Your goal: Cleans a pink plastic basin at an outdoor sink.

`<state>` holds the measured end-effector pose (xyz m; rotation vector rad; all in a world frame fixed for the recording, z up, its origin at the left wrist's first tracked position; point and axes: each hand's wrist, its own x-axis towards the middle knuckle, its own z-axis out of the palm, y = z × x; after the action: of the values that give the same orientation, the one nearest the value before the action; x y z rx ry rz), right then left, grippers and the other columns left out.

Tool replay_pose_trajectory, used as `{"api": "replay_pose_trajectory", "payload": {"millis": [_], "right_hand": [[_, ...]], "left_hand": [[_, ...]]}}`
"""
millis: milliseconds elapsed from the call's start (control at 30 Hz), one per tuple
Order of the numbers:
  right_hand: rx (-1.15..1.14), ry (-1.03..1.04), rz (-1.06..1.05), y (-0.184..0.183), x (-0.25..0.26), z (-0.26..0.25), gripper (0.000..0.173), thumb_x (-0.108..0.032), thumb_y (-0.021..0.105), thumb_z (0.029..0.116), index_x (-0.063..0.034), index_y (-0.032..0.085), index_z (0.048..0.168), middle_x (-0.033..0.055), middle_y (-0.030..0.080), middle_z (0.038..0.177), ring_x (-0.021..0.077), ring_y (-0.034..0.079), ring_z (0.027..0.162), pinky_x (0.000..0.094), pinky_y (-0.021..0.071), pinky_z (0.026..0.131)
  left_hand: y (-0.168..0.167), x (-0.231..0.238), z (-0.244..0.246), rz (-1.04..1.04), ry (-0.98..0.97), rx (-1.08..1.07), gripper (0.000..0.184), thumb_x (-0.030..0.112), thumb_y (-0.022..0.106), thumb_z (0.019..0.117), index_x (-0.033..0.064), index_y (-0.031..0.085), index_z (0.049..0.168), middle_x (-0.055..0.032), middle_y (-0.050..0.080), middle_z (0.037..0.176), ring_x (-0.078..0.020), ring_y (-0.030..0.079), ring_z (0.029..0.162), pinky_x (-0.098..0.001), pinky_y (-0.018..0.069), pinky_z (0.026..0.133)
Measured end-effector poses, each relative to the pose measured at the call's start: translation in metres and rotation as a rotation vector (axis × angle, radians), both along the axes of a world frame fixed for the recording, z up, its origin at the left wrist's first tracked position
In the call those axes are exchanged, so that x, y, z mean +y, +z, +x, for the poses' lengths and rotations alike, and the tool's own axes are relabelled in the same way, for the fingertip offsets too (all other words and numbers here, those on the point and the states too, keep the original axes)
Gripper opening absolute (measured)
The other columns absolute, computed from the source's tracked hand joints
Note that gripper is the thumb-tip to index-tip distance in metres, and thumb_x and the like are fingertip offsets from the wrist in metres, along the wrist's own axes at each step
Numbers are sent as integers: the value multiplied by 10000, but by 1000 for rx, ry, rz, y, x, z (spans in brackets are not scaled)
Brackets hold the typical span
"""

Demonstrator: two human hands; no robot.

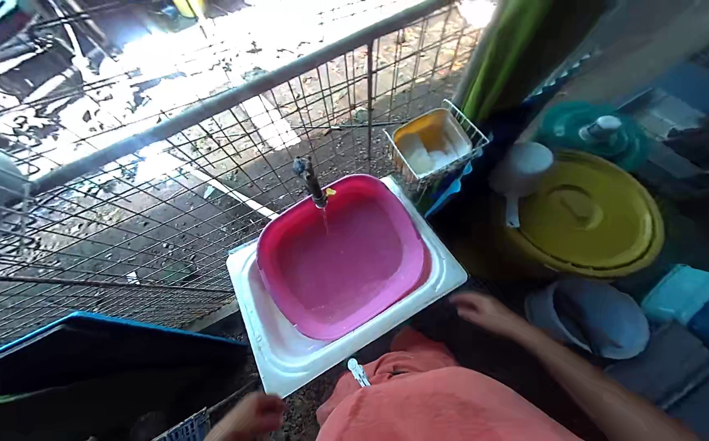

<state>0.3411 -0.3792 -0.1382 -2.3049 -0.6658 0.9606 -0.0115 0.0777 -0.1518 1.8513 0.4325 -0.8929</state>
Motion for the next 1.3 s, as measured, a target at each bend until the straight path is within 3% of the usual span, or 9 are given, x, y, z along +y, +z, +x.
{"api": "replay_pose_trajectory", "payload": {"millis": [167, 367, 500, 600, 767, 867, 1067, 1167, 1300], "right_hand": [[-626, -68, 266, 86, 140, 190, 282, -36, 480, 1049, 83, 681, 1207, 290, 688, 1193, 431, 673, 1124, 574, 507, 1021], [-391, -23, -318, 45, 225, 326, 862, -213, 803, 878, -62, 342, 1590, 404, 224, 1595, 631, 353, 1390, 771, 359, 1057], [-439, 68, -307, 17, 228, 352, 891, -120, 884, 769, 47, 412, 1505, 455, 308, 1514, 654, 410, 1326, 776, 400, 1016], [-467, 96, -149, 1, 209, 395, 824, -151, 897, 764, 7, 489, 1462, 426, 475, 1397, 597, 502, 1274, 749, 427, 1013], [-436, 175, -414, 27, 194, 372, 1208, -200, 985, 656, -13, 255, 1600, 435, 152, 1591, 669, 343, 1360, 758, 382, 1052], [-470, 222, -427, 20, 200, 372, 1113, -93, 967, 645, 0, 331, 1552, 448, 316, 1504, 643, 472, 1270, 750, 442, 991], [-529, 303, -362, 26, 200, 380, 377, -181, 745, 933, 52, 675, 1222, 362, 645, 1215, 567, 589, 1190, 762, 433, 963], [-586, 60, -87, 47, 195, 372, 505, -276, 733, 956, 96, 618, 1277, 397, 618, 1237, 591, 569, 1205, 773, 402, 1004], [-712, -1, 356, 102, 197, 296, 629, -314, 763, 916, 61, 562, 1379, 350, 606, 1309, 518, 600, 1208, 673, 445, 1036]], "left_hand": [[-30, -9, 106, 180, 771, -294, 370, 124, 573, 1032, -38, 572, 1364, -239, 649, 1286, -316, 665, 1120, -488, 532, 962], [-40, -48, 257, -449, 1349, -365, 403, 235, 328, 1127, 25, 465, 1442, -143, 644, 1286, -216, 654, 1128, -397, 538, 931], [-47, -39, 358, -585, 1557, -431, 356, 241, 363, 1119, 25, 513, 1359, -110, 643, 1132, -177, 648, 957, -333, 540, 834], [-71, -21, 418, -552, 1577, -508, 289, 190, 458, 1087, 16, 540, 1303, -101, 631, 1064, -165, 617, 858, -324, 536, 772], [-65, -16, 465, -417, 1527, -540, 301, 31, 600, 998, -9, 517, 1284, -73, 626, 945, -71, 554, 684, -220, 490, 623], [-54, -21, 469, -214, 1432, -543, 255, 220, 643, 1016, 19, 583, 1162, 3, 563, 746, -9, 401, 495, -164, 348, 455], [-30, -5, 423, 420, 943, -470, 421, 207, 756, 872, -100, 650, 1139, -285, 674, 1103, -403, 651, 1069, -594, 493, 956], [-20, -5, 363, 593, 597, -583, 216, 90, 715, 884, -70, 685, 1026, -262, 656, 1064, -409, 629, 1065, -579, 487, 946], [-58, 15, 243, 867, 627, -643, 540, 184, 752, 896, 6, 572, 1372, -312, 507, 1419, -484, 458, 1357, -627, 383, 1122]]}}
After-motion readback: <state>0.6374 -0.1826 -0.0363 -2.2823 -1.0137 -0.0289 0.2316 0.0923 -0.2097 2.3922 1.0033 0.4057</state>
